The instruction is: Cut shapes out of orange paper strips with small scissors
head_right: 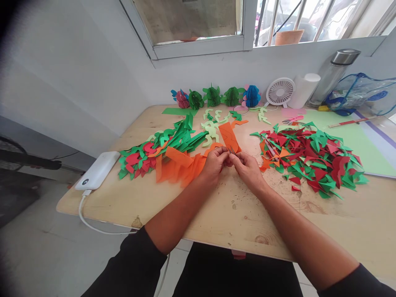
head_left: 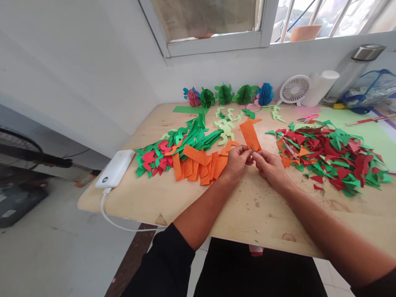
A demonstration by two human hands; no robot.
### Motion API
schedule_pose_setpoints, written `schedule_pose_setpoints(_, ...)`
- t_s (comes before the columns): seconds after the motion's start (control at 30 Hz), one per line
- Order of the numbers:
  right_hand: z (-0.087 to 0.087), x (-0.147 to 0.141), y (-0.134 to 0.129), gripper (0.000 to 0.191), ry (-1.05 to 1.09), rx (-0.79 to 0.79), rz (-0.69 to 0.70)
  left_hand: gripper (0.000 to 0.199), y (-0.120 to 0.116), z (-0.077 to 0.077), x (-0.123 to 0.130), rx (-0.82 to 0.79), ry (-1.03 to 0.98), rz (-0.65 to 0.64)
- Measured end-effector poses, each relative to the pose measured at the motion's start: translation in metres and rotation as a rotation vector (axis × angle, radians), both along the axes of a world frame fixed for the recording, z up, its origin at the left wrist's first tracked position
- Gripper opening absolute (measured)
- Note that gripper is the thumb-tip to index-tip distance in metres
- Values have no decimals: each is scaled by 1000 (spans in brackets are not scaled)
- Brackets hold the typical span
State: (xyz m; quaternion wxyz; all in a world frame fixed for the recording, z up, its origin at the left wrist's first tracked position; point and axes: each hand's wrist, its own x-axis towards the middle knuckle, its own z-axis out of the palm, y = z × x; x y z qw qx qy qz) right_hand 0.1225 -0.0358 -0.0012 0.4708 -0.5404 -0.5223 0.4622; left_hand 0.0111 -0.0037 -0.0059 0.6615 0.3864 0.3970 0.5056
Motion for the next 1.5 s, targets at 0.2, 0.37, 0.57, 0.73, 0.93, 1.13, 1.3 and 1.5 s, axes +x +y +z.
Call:
schedule_pose_setpoints(0.2,1,1,0,40,3,-14,4,11,0,0,0,0,-8,-4)
schedule_pose_setpoints(0.37,-1,1,0,41,3,-11,6,10,-1,0,0,10,0,-2)
schedule_pose_setpoints(0.57,-2,1,0,40,11,-18,11,11,-1,0,0,5,1,3)
schedule_pose_setpoints(0.73,-2,1,1,41,8,-12,5,9,-1,1,0,11,1,1)
schedule_pose_setpoints(0.93,-3,2,1,41,2,-9,23,9,-1,2,0,-12,-4,4)
schedule_pose_setpoints(1.13,-2,1,1,41,5,-17,16,10,-1,3,0,-20,-1,8)
schedule_pose_setpoints(1.3,-6,2,1,39,19,-12,21,9,-2,3,1,-4,-4,2)
schedule_pose_setpoints(1.5,-5,2,1,41,8,-9,24,9,-2,4,0,-15,1,7)
